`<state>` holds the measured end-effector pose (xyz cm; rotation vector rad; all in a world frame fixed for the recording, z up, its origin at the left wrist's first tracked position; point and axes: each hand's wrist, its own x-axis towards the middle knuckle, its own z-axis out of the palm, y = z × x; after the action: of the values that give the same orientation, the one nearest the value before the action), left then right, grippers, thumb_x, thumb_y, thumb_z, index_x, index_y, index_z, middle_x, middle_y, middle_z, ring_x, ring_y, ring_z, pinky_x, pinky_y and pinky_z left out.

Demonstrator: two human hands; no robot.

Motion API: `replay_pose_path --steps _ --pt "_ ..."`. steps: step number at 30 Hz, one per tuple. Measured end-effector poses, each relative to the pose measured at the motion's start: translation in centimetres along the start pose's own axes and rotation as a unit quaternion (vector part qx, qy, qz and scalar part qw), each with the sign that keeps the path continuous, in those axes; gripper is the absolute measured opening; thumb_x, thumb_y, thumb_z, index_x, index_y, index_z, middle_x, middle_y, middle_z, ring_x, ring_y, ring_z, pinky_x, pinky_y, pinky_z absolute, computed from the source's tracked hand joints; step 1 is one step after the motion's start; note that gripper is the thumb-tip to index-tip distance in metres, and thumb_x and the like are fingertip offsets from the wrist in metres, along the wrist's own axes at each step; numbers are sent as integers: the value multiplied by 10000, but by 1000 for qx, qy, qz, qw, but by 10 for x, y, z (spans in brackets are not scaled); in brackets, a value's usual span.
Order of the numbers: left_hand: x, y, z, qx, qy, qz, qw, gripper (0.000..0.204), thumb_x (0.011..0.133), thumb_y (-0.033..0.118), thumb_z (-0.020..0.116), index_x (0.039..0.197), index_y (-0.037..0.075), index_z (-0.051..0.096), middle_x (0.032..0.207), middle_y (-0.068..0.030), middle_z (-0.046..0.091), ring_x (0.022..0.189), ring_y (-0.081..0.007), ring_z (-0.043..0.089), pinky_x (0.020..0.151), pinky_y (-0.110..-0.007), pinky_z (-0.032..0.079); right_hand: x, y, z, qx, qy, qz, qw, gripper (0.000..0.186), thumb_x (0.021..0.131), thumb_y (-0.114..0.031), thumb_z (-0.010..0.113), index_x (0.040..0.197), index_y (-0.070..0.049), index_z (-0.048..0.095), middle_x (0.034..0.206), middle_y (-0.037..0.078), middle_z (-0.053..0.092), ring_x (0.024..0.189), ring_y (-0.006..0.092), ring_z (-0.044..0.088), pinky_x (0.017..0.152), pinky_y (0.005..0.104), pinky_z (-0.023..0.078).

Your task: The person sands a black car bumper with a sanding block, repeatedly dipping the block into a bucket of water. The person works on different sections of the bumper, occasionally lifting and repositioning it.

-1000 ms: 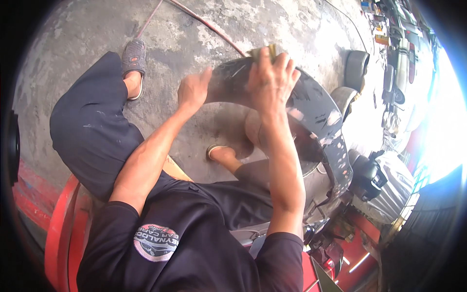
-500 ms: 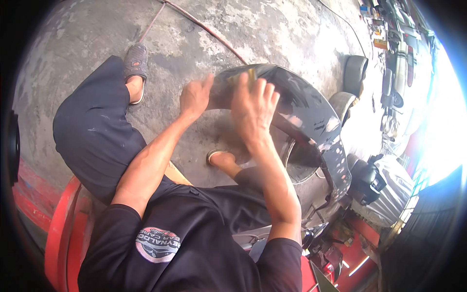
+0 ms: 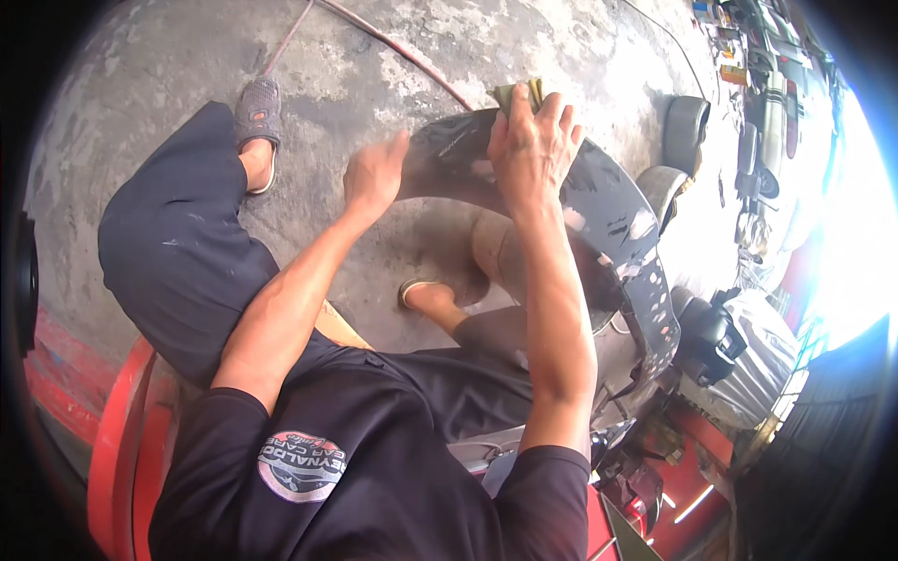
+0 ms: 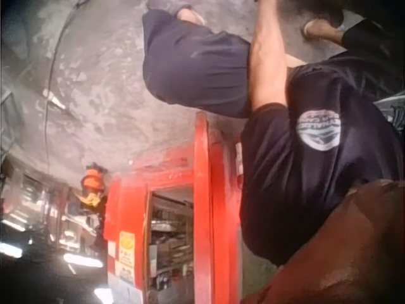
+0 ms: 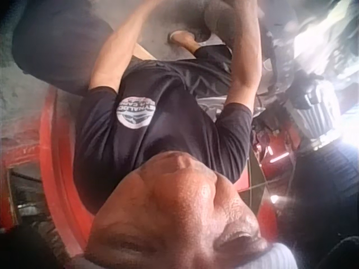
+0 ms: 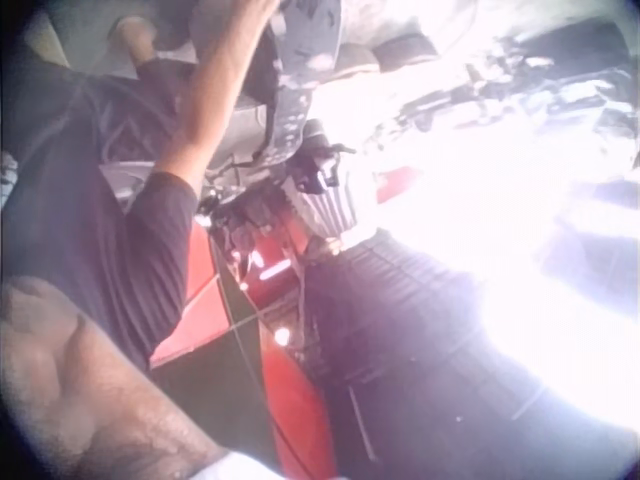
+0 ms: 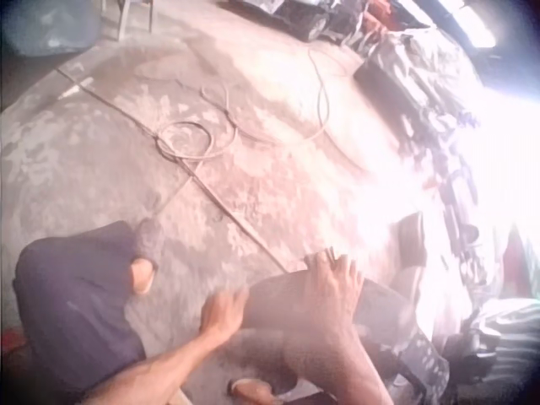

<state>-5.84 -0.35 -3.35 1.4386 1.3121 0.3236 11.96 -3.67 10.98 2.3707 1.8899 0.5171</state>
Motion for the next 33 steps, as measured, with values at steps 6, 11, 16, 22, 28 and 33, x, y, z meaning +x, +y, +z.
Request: replay_pose_path --steps 6,11,16,22,28,33 --pt "5 3 -2 11 -5 -26 1000 698 1095 575 509 875 -25 791 917 -321 743 942 -530 732 861 -586 557 -43 -37 -1 34 -1 -64 997 388 892 -172 726 1270 -92 689 1041 175 588 969 377 606 778 507 474" --pt "0 2 3 4 13 1 1000 784 1105 635 477 874 -72 725 868 -367 679 890 -556 704 789 -598 516 10 42 1 6 -9 21 1000 337 942 -186 734 1272 -118 749 1117 220 649 1042 400 644 896 528 506" --pt "5 -1 -2 -10 -32 -30 999 785 1105 639 466 886 -70 724 871 -358 675 870 -541 697 789 -602 490 -8 69 -36 93 25 11 995 416 919 -169 796 1333 -129 784 1148 151 669 1128 373 632 1011 513 499" --pt "3 -1 5 -2 6 -3 1000 732 1104 614 478 896 -32 750 883 -321 707 904 -539 700 818 -592 510 -22 -32 -2 128 -80 -109 983 537 819 -50 748 1346 -152 735 1185 130 633 1160 344 593 964 489 479" --pt "4 4 -3 -3 -5 -26 1000 702 1099 579 515 836 -15 780 901 -293 754 918 -522 733 852 -583 552 -9 48 -22 104 -27 -32 994 381 885 -26 769 1244 -150 801 1156 140 693 1065 381 649 916 493 521" --pt "4 6 2 12 -3 -25 1000 696 1099 578 518 834 -12 775 891 -296 748 898 -526 728 837 -583 548 -26 40 -12 113 12 -47 992 506 878 -6 755 1361 -156 758 1241 140 701 1117 377 656 952 490 524"
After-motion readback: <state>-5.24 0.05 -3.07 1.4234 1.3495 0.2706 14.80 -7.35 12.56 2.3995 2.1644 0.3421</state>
